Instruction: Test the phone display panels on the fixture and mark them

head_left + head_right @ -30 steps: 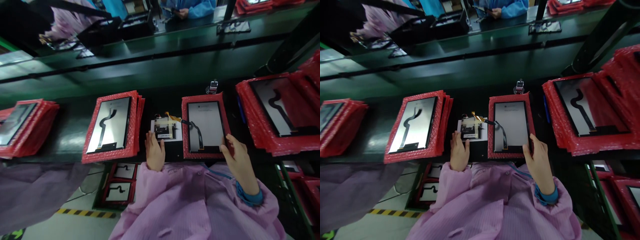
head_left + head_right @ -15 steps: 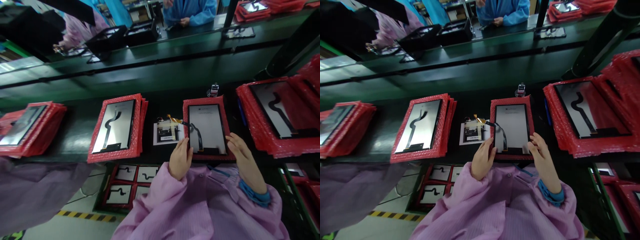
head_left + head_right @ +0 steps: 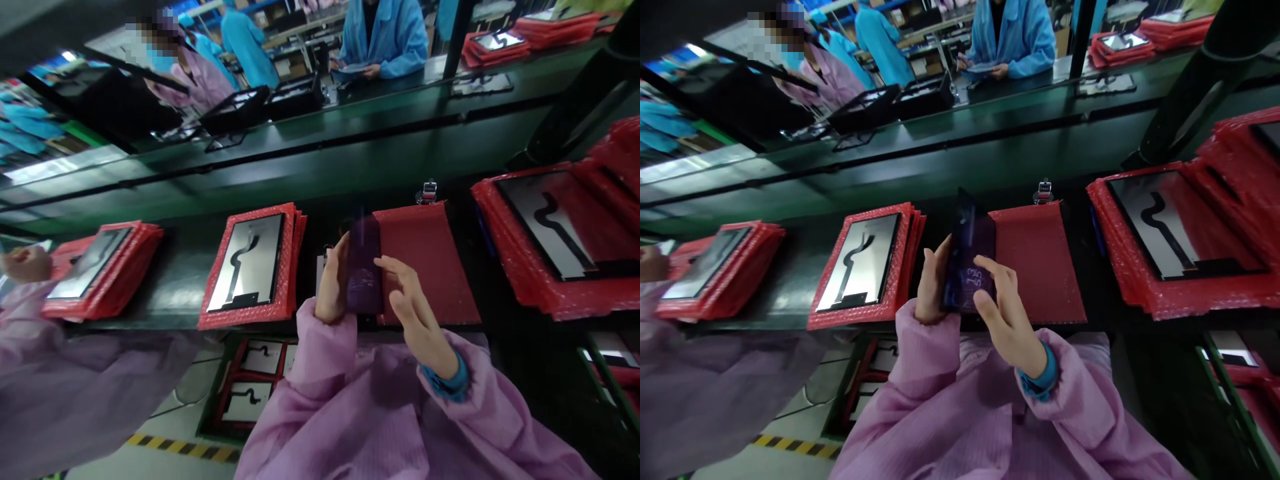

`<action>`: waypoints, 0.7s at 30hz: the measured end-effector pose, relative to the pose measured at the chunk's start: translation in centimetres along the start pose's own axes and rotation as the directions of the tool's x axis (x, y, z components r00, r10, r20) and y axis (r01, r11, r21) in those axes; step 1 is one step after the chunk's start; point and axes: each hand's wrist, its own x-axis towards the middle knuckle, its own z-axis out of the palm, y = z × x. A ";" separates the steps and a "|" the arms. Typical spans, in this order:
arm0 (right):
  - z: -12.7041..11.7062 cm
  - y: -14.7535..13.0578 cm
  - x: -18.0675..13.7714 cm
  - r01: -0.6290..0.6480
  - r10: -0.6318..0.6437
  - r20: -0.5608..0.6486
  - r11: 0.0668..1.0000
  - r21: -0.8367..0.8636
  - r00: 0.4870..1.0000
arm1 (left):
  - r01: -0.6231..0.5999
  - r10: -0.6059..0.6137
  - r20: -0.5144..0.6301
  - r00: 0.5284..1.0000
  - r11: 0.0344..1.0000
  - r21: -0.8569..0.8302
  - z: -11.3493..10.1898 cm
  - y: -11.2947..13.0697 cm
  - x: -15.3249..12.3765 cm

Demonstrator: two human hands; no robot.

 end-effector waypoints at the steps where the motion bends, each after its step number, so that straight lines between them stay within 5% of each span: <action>1: 0.8 1.0 0.3 -0.060 0.057 -0.049 0.997 -0.051 0.997 | 0.045 -0.045 0.001 0.999 0.997 -0.058 0.2 0.4 0.2; 5: 3.0 3.7 0.5 -0.185 0.163 -0.095 0.926 -0.330 0.982 | 0.137 -0.137 -0.050 0.989 0.991 0.002 -0.2 1.1 0.1; 10: 3.1 3.1 -0.3 0.124 -0.099 0.128 0.971 -0.204 0.987 | 0.120 -0.104 -0.085 0.991 0.972 0.204 -1.9 0.0 0.5; 16: 1.1 5.4 0.4 -0.227 0.205 -0.104 0.927 -0.300 0.973 | 0.099 -0.063 -0.136 0.989 0.957 0.273 -3.0 -0.3 1.2; 21: 0.5 4.8 0.5 -0.195 0.187 -0.056 0.937 -0.291 0.981 | -0.045 0.051 -0.004 0.999 0.914 0.404 -2.4 -0.3 1.1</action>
